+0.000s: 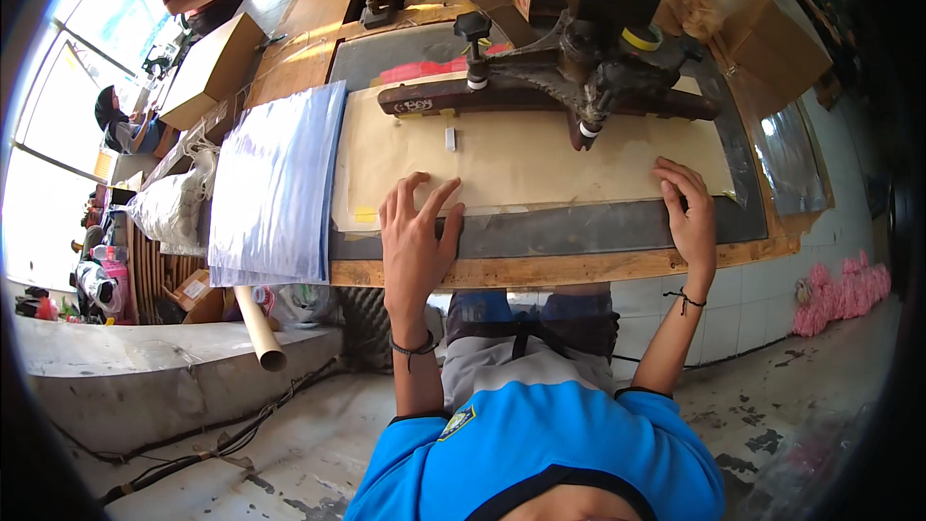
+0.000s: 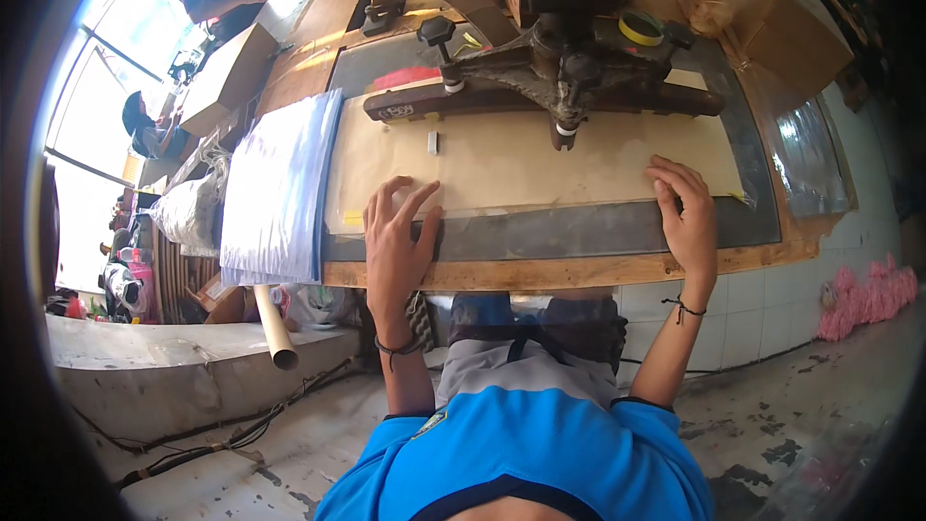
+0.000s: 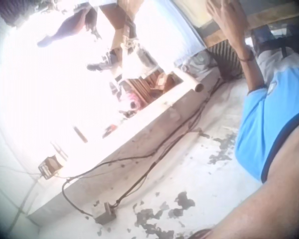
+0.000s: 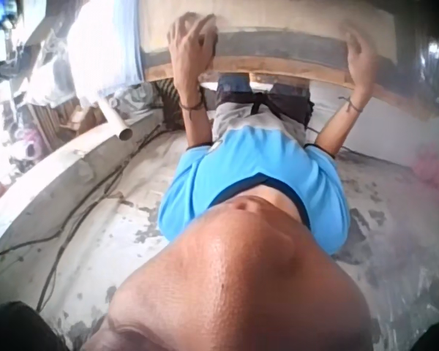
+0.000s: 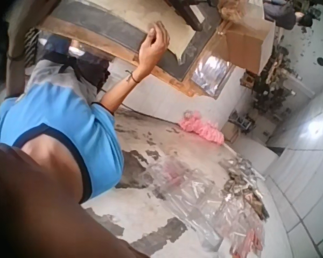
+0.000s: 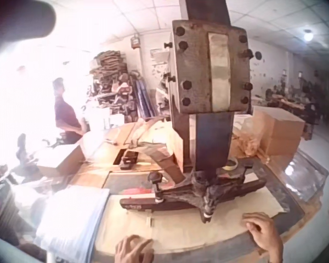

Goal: The person positions a rectangular object under a stamping machine, lowers the handle to apply pressure, and then removes a clear plastic item from the workspace.

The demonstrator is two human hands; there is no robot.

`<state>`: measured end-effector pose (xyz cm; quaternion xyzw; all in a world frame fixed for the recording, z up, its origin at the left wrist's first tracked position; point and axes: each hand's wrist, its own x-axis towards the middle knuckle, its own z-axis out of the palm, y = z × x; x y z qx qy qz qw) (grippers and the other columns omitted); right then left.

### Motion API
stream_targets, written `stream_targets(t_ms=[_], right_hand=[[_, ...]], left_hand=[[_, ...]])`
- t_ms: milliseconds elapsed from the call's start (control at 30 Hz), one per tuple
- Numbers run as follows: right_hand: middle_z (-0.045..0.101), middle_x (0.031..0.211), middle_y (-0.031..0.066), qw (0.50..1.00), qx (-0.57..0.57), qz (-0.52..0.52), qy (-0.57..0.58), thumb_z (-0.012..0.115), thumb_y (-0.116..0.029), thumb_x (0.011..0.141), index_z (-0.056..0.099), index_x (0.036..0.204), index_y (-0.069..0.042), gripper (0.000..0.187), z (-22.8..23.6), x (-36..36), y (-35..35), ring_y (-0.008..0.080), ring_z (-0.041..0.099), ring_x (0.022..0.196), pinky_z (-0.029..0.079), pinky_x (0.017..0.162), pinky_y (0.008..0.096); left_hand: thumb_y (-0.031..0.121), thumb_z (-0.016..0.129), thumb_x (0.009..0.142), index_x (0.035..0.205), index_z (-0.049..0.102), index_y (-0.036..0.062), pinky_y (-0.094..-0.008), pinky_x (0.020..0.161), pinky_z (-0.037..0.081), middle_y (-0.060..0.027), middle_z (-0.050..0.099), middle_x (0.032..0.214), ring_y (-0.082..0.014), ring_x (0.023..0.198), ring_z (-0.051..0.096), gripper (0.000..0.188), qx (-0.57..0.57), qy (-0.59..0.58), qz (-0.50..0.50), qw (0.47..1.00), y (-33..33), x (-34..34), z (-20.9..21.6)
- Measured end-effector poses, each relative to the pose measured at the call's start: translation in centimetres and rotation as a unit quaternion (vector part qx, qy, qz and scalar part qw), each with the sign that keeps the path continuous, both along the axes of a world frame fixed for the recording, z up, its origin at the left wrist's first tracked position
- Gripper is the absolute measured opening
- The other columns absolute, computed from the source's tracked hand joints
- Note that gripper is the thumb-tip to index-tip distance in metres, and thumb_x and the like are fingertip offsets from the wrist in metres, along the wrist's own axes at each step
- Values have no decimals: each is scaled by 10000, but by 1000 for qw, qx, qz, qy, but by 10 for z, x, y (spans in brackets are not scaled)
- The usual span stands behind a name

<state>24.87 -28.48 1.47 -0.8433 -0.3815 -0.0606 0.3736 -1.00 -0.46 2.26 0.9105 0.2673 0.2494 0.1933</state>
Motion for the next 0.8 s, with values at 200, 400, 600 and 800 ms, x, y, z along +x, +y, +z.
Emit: stream_targets(t_ms=[200,400,600,800], right_hand=[[732,1284,101,1000,1,1,2,624,-199,1058,750,1148,-42,220,-1,1,2,294,649,1228,514,1037,392],[736,1278,97,1000,-2,3,-7,626,-193,1054,755,1128,-30,221,-2,0,-4,309,645,1234,502,1052,415],[743,1253,103,1000,22,15,12,635,-189,1044,754,1125,-23,220,3,0,-1,305,649,1218,499,1049,408],[731,1274,106,1000,23,7,8,647,-195,1032,761,1127,-44,212,-1,-1,-8,313,632,1243,489,1067,421]], left_hand=[[232,710,962,1264,753,175,-481,1155,372,-124,586,1368,-346,1337,512,311,5,4,0,1000,2,0,-1],[223,711,955,1254,753,164,-487,1157,369,-125,587,1358,-353,1332,513,308,2,13,-7,1000,2,1,-1],[204,717,948,1250,751,147,-495,1139,385,-133,586,1357,-363,1312,518,310,22,22,-7,999,2,-1,1],[208,715,952,1293,731,152,-497,1147,375,-142,571,1382,-367,1321,512,346,19,42,-11,999,-2,5,1]])
